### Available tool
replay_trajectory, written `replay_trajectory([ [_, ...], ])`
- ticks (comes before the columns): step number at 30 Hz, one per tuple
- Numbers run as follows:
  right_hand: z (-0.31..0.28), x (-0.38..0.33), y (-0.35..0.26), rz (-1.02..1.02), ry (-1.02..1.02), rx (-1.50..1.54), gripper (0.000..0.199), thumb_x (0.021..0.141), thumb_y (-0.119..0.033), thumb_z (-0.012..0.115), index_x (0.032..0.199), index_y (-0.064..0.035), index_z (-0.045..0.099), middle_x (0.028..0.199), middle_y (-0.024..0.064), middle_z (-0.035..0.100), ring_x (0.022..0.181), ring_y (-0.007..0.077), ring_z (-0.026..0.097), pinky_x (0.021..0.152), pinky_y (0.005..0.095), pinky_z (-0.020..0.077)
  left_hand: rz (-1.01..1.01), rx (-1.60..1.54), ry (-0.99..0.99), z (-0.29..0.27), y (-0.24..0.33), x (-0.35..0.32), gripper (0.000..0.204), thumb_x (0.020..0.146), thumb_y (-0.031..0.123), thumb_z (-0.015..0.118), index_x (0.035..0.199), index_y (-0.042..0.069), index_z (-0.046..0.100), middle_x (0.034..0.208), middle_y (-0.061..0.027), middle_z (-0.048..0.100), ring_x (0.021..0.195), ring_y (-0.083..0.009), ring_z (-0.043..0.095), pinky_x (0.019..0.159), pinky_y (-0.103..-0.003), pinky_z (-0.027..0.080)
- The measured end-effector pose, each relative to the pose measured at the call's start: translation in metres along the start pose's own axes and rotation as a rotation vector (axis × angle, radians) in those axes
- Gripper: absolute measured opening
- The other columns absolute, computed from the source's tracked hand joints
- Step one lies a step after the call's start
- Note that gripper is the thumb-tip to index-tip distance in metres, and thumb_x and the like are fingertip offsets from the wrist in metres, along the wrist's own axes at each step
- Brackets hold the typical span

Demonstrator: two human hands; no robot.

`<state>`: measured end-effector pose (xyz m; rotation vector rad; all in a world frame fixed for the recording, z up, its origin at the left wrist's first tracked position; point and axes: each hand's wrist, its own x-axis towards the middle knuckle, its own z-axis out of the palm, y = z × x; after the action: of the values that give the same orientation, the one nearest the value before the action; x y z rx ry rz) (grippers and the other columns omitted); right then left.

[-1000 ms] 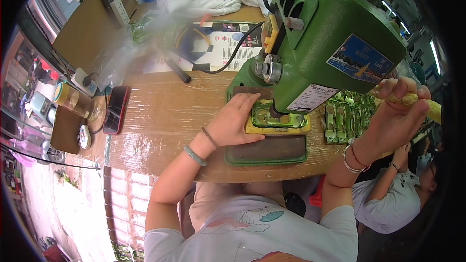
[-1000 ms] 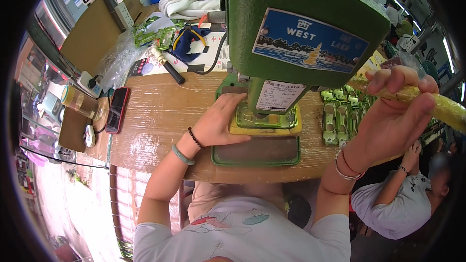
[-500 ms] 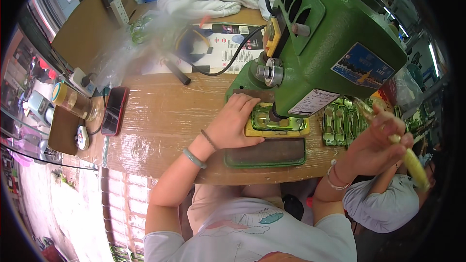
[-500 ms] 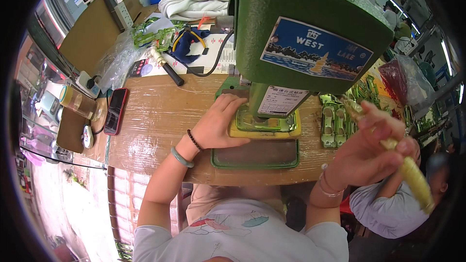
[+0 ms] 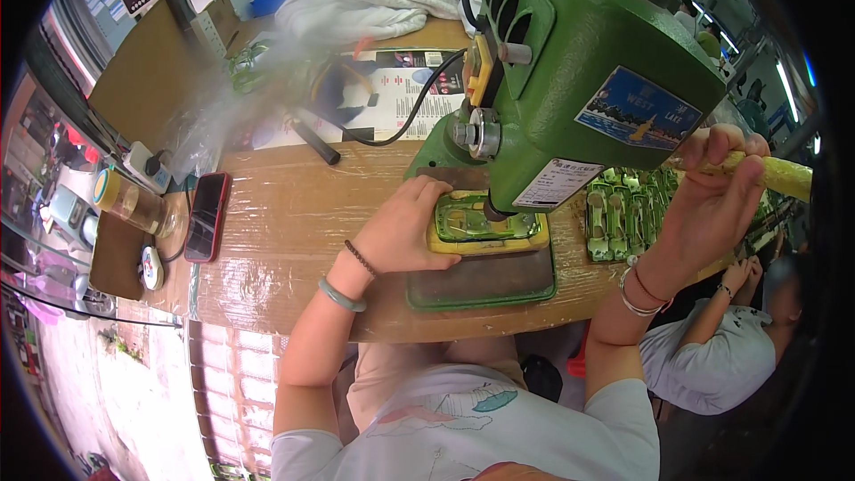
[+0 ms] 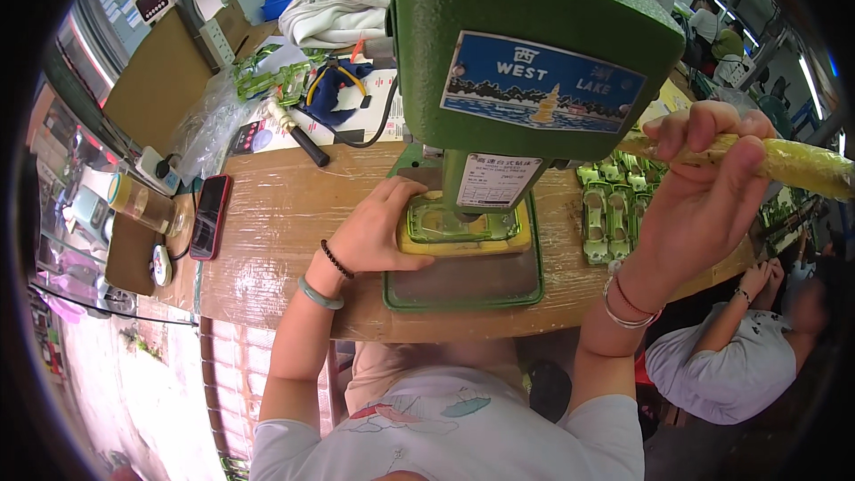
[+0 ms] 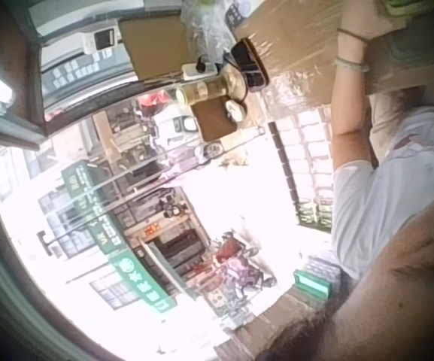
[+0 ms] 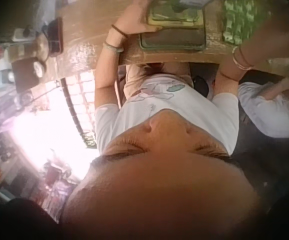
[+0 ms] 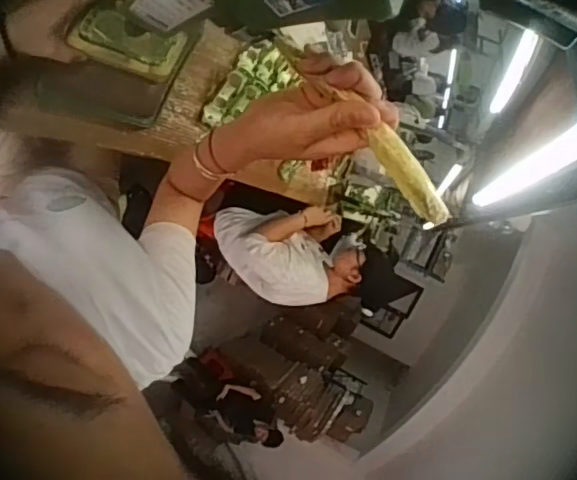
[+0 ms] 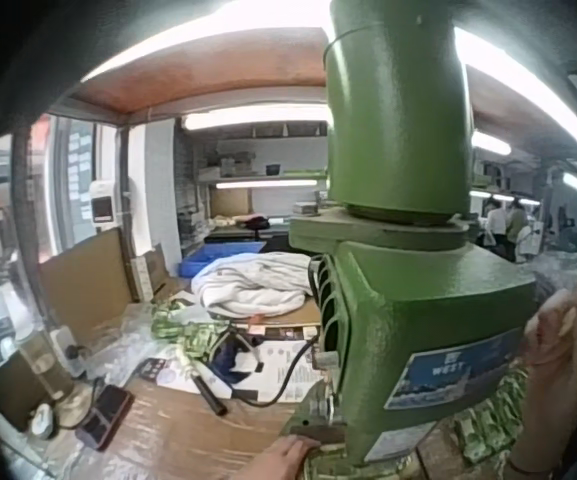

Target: The person places toy car shells into a press machine fixture, attaches components, and pulls the machine lever to press them together. They then remove the pressed car bodies and place them into slots in a plastic tray.

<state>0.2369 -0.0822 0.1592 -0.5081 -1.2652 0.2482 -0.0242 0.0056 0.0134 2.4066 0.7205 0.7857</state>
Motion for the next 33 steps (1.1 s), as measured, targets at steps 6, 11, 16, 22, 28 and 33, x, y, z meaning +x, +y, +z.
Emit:
replay_trajectory([
  [6,-0.002,-0.006,0.0,-0.017,0.013,-0.01,0.024,0.099,-0.03,0.038,0.105,-0.0067,0.038,0.081,0.0103,0.045,0.068,0.0189,0.044,0.074,0.0382,0.0436,0.005,0.012,0.012,0.004,0.0,0.001,0.075,0.056,0.03,0.08,0.115,-0.001,0.047,0.109,-0.0186,0.052,0.103,-0.0357,0.051,0.089,-0.039,0.043],
  [11,-0.004,-0.012,-0.001,-0.053,0.005,-0.02,0.024,0.099,-0.03,0.037,0.105,-0.0068,0.037,0.082,0.0112,0.044,0.069,0.0202,0.042,0.074,0.0412,0.042,0.007,0.006,0.012,0.003,0.001,0.001,0.074,0.056,0.03,0.08,0.115,-0.001,0.047,0.109,-0.0186,0.052,0.103,-0.0355,0.051,0.089,-0.039,0.043],
  [16,-0.005,-0.013,-0.002,-0.055,-0.019,-0.018,0.024,0.099,-0.031,0.037,0.104,-0.0071,0.036,0.082,0.0118,0.044,0.07,0.0212,0.041,0.075,0.0432,0.0411,-0.002,0.013,0.011,0.003,0.0,0.001,0.074,0.056,0.03,0.08,0.115,0.0,0.047,0.109,-0.0179,0.053,0.101,-0.0354,0.053,0.088,-0.039,0.044],
  [22,-0.008,-0.017,-0.001,-0.066,-0.026,-0.028,0.024,0.099,-0.032,0.038,0.104,-0.0082,0.036,0.08,0.0113,0.043,0.07,0.0209,0.041,0.073,0.0414,0.0408,-0.003,0.005,0.02,0.004,-0.002,0.002,0.073,0.056,0.029,0.079,0.116,0.001,0.048,0.108,-0.0174,0.053,0.101,-0.035,0.053,0.087,-0.038,0.044],
  [28,-0.008,-0.054,0.006,-0.181,-0.024,-0.04,0.023,0.098,-0.034,0.039,0.104,-0.012,0.035,0.082,0.0121,0.044,0.075,0.0229,0.046,0.077,0.0438,0.0422,-0.013,0.014,0.023,0.003,-0.003,0.001,0.073,0.056,0.029,0.079,0.116,0.001,0.048,0.109,-0.0172,0.053,0.101,-0.035,0.052,0.087,-0.038,0.044],
  [33,-0.002,-0.069,0.009,-0.294,0.096,-0.172,0.015,0.098,-0.026,0.037,0.106,-0.0143,0.034,0.089,0.0115,0.048,0.082,0.0226,0.048,0.082,0.0454,0.0429,0.001,0.014,0.02,0.004,-0.001,0.001,0.074,0.056,0.029,0.079,0.116,0.001,0.048,0.108,-0.0171,0.052,0.1,-0.0348,0.052,0.087,-0.039,0.044],
])
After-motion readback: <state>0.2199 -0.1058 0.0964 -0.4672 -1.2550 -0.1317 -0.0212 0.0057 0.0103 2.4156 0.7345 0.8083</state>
